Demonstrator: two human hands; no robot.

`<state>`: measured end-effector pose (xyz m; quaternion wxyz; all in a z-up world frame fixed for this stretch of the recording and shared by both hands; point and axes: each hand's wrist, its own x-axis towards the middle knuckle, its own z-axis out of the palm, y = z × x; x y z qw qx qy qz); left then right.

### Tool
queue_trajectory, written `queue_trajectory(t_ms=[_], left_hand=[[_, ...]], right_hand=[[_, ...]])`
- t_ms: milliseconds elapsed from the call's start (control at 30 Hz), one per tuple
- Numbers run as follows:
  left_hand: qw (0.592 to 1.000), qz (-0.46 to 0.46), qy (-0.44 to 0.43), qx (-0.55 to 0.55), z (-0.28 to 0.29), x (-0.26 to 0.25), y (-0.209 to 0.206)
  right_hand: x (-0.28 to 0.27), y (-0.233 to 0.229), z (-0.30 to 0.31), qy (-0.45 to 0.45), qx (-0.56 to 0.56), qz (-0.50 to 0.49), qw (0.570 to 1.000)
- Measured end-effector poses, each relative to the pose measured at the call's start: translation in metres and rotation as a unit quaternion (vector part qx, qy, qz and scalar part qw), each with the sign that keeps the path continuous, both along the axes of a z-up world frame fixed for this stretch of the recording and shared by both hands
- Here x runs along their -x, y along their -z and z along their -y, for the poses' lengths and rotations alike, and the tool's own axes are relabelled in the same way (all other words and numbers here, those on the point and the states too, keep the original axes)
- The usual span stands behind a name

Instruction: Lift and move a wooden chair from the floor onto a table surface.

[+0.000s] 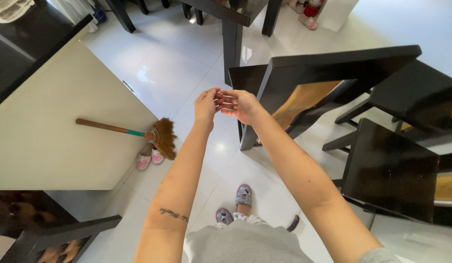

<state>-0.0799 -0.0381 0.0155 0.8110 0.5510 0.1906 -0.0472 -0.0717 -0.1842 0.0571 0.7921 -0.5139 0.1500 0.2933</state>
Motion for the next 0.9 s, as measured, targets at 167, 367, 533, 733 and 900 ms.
queue_trajectory(t_ms=[167, 367, 533, 733, 900], left_hand=[[1.000, 0.003, 0.026, -0.004, 0.005, 0.025, -0.009], [0.998, -0.007, 0.063, 0.003, 0.024, 0.054, -0.008], [0.996, 0.001, 0.087, 0.012, 0.046, 0.068, 0.000], [0.993, -0.002, 0.118, -0.002, 0.069, 0.072, -0.011], [0.995, 0.042, 0.092, 0.023, 0.090, 0.058, -0.007]], right_hand=[[0.028, -0.005, 0.006, 0.020, 0.009, -0.006, 1.000], [0.063, 0.003, 0.026, 0.058, 0.021, -0.018, 0.998], [0.082, 0.019, 0.053, 0.076, 0.017, -0.017, 0.997], [0.089, 0.025, 0.093, 0.140, 0.030, 0.005, 0.990], [0.075, 0.040, 0.136, 0.255, 0.050, -0.025, 0.965]])
